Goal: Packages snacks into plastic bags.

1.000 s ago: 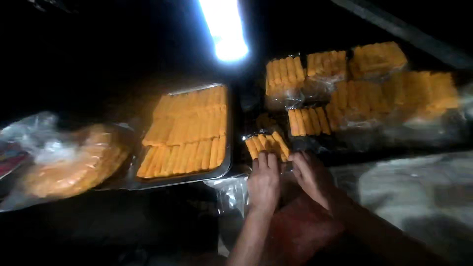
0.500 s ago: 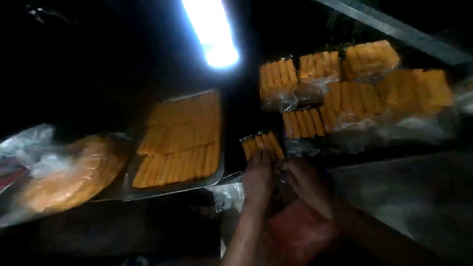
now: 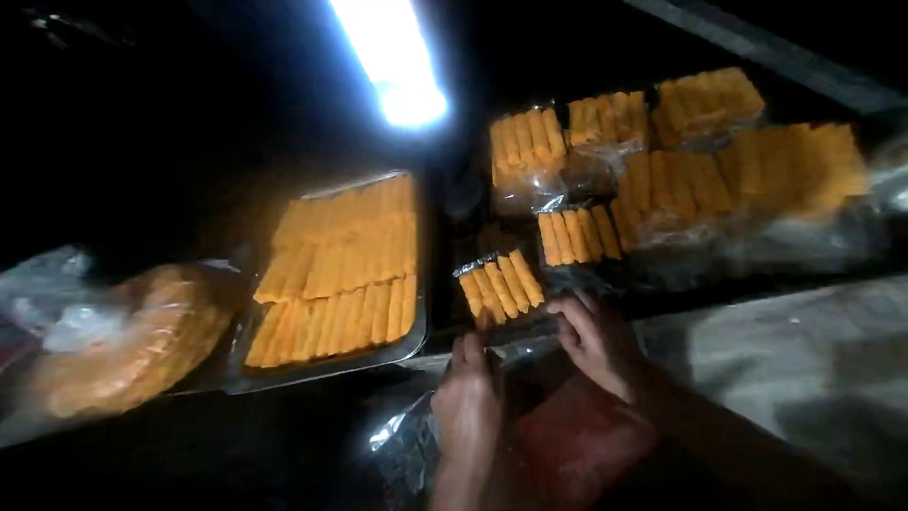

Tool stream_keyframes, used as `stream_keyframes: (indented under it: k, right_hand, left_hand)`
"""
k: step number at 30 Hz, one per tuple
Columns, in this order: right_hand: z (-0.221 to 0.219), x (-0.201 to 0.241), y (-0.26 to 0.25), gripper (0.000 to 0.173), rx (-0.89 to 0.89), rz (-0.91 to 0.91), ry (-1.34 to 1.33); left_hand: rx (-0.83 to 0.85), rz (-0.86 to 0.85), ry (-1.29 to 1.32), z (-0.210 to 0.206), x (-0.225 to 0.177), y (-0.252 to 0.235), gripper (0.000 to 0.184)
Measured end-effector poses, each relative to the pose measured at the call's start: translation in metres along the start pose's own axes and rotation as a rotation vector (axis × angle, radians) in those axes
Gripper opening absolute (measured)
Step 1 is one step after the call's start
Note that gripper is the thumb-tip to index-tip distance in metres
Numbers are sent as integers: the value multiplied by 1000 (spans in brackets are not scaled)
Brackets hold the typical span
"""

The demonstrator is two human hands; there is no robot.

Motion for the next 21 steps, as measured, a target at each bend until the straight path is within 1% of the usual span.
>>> stream_keyframes:
  k: [1, 3, 5, 7, 9, 11, 13, 15, 17, 19, 21]
  right_hand:
    - [1, 2, 1, 22, -21, 29, -16]
    - [11, 8, 3, 20, -25, 69, -100]
    - [29, 16, 4, 19, -24, 117, -239]
    - [51, 22, 1, 16, -27, 211, -393]
    - [75, 28, -5, 13, -23, 284, -454]
    - [97, 32, -15, 9, -27, 297, -413]
    - [116, 29, -29, 9, -38, 298, -377]
    - [131, 22, -44, 9, -102, 298, -315]
    - [143, 14, -54, 9, -180, 293, -264]
    - [149, 2, -56, 8, -228, 290, -241]
    - [143, -16, -51, 8, -230, 225, -182]
  left_hand:
    - [33, 8, 35, 6, 0, 5, 31]
    - [62, -34, 120, 24, -2, 11, 32]
    - [10, -151, 228, 45, 0, 13, 29]
    - [-19, -260, 367, 70, -1, 12, 23]
    - [-48, -337, 452, 92, -8, 3, 18]
    - [-46, -359, 467, 106, -18, -14, 14]
    - [-3, -345, 466, 117, -31, -38, 11]
    - [21, -352, 440, 127, -47, -59, 11]
    - [-15, -393, 407, 132, -65, -73, 11]
    - [-47, -418, 360, 127, -80, -83, 9]
    - [-19, -399, 286, 108, -88, -92, 12]
Point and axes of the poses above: each hand's wrist, its own y-axis away from the middle knuckle, its own z-axis out of the back of the hand, x = y × z, the point moved 1 cm from there along -y, towards the middle knuckle, and after that the axes turned 14 degrees about x, right-handed, at the moved point
